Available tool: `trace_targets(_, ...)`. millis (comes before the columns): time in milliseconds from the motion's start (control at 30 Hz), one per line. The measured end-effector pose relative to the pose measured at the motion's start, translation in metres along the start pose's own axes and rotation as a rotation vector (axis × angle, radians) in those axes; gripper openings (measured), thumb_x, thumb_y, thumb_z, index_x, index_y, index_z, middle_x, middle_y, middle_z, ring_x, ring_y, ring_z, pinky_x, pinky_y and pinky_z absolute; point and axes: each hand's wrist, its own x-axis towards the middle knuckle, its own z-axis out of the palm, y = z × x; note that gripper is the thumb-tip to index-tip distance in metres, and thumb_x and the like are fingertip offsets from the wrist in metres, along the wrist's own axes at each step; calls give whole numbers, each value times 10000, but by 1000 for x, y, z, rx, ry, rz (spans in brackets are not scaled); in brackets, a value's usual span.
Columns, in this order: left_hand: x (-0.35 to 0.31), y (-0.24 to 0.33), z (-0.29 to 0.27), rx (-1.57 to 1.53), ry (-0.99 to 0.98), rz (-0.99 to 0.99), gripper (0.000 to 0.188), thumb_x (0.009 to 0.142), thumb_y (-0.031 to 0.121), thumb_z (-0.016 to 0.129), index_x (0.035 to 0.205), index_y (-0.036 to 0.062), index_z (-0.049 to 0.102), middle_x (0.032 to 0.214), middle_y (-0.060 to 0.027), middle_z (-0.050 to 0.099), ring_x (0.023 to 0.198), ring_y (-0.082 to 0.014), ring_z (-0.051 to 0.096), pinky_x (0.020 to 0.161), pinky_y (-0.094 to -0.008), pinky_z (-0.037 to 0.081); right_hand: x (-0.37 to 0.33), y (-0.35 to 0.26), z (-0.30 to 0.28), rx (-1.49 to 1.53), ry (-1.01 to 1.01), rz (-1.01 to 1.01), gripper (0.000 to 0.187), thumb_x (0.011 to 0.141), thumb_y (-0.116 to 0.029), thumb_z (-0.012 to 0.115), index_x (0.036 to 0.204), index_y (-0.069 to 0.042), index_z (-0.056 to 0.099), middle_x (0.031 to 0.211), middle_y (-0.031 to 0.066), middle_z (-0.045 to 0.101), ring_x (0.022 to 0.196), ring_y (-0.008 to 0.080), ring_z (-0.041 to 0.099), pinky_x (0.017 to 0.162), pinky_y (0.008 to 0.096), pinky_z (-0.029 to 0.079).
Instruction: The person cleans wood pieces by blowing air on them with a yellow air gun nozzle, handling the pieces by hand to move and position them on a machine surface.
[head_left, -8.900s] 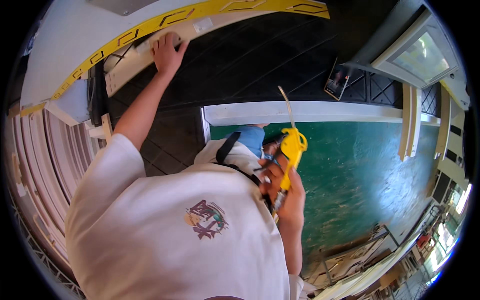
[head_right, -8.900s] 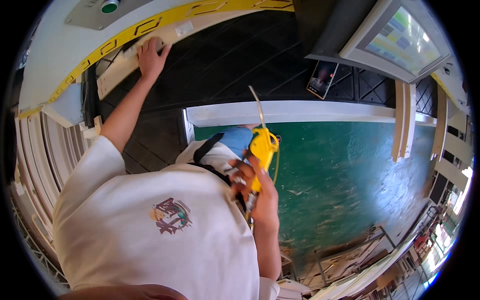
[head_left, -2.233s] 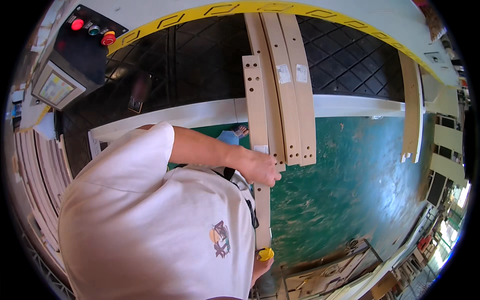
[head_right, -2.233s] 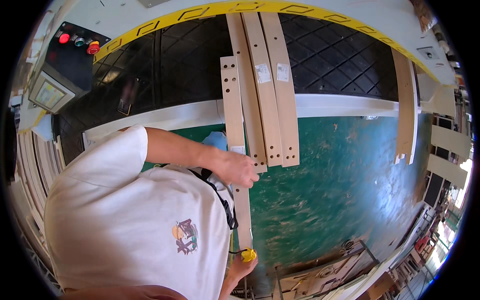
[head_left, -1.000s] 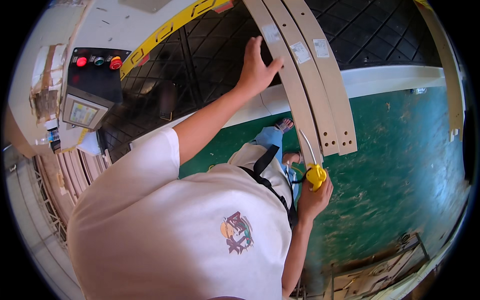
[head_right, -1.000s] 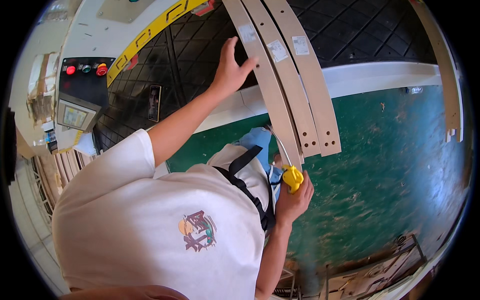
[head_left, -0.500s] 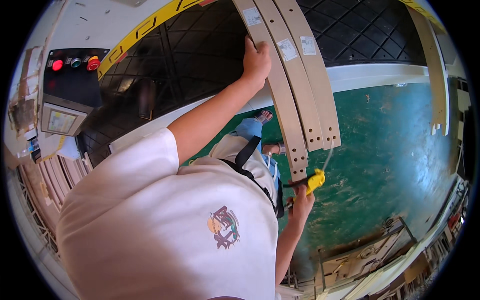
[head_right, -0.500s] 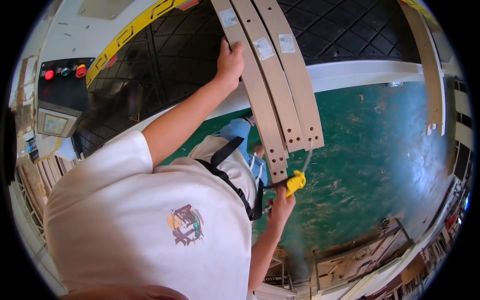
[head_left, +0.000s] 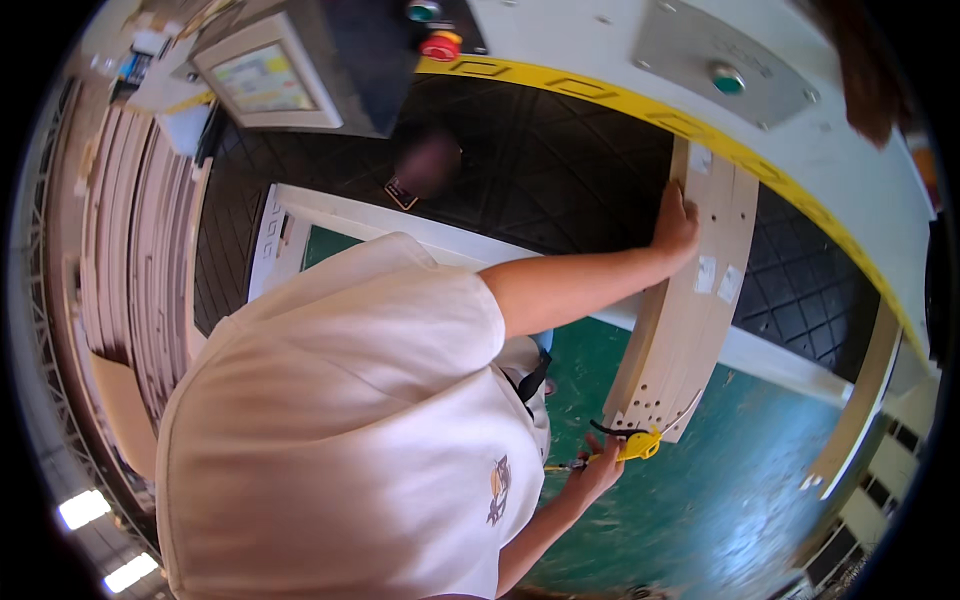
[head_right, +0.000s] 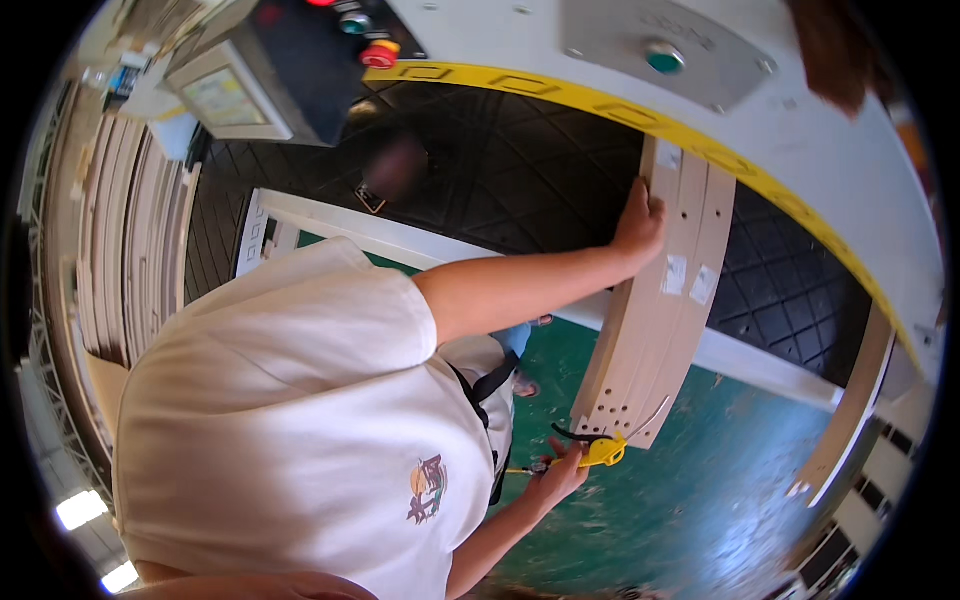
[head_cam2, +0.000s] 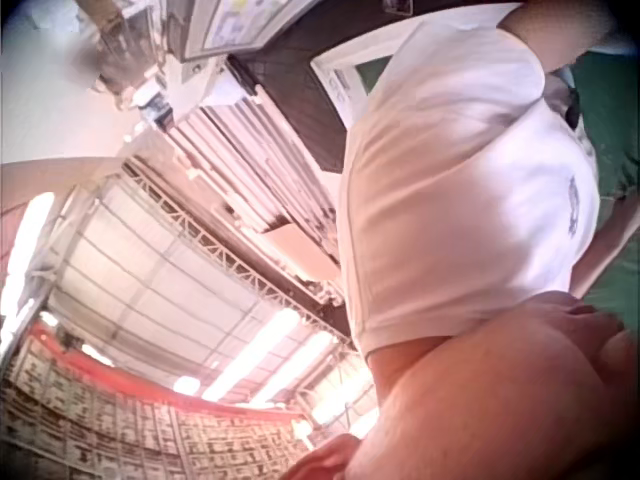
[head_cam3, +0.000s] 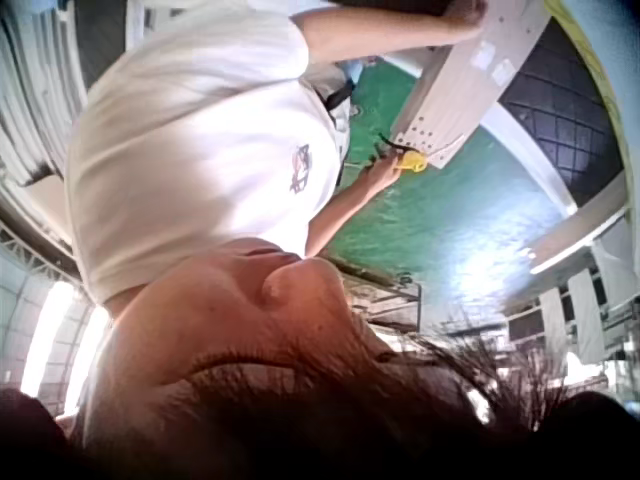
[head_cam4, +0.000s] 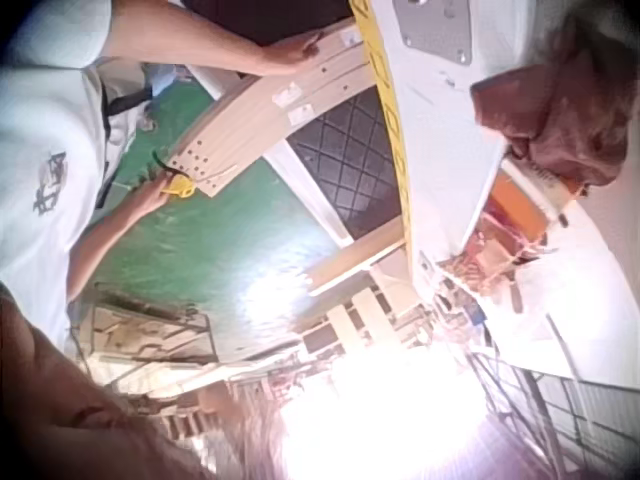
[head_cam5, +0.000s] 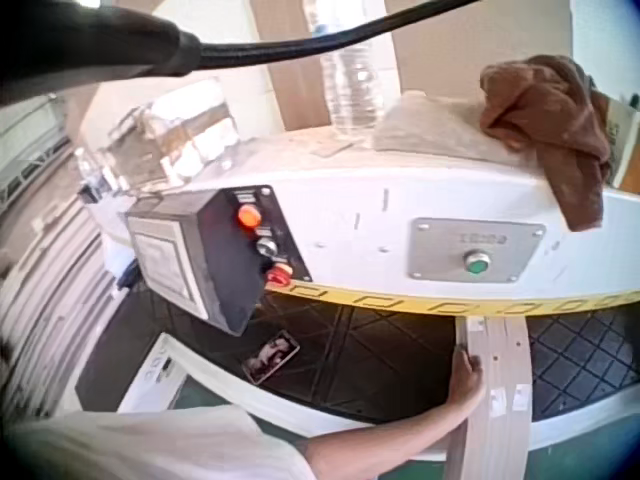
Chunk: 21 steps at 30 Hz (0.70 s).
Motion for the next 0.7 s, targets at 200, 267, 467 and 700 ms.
trace_targets(200, -25, 11, -59, 131, -229, -125, 426, 1041, 264, 545, 1353, -27, 533, 1218, -298, 639, 1157, -466, 623, 969, -461, 509, -13, 31, -42, -42, -245, 3, 440, 1013, -187, 653, 1415, -44, 542, 1221, 79, 695, 854, 191, 723, 597, 274, 508)
trace_targets(267, -41, -1, -108, 165, -388, 174, 383, 1031, 312, 588, 1215, -10, 681, 1106, -233, 713, 1063, -384, 693, 911, -436, 537, -5, 53, -76, -125, -379, 11, 413, 1006, -174, 670, 1387, -46, 574, 1204, 72, 705, 858, 187, 719, 649, 286, 515)
trace_targets(467, -109, -30, -336, 280, -620, 12, 350, 1001, 335, 663, 1146, 31, 759, 1066, -118, 784, 1002, -203, 744, 902, -341, 559, 43, 93, -180, -491, -428, 50, 347, 953, -172, 746, 1279, -87, 664, 1243, 37, 711, 1040, 165, 693, 856, 388, 513)
trace_targets(700, -178, -51, -639, 202, -95, -247, 321, 988, 334, 668, 1108, 51, 757, 980, -42, 776, 864, -146, 707, 807, -328, 556, 86, 134, -189, -1729, -613, -679, 435, 1006, -411, 571, 1268, -67, 623, 1108, 115, 681, 1035, 314, 608, 867, 433, 494)
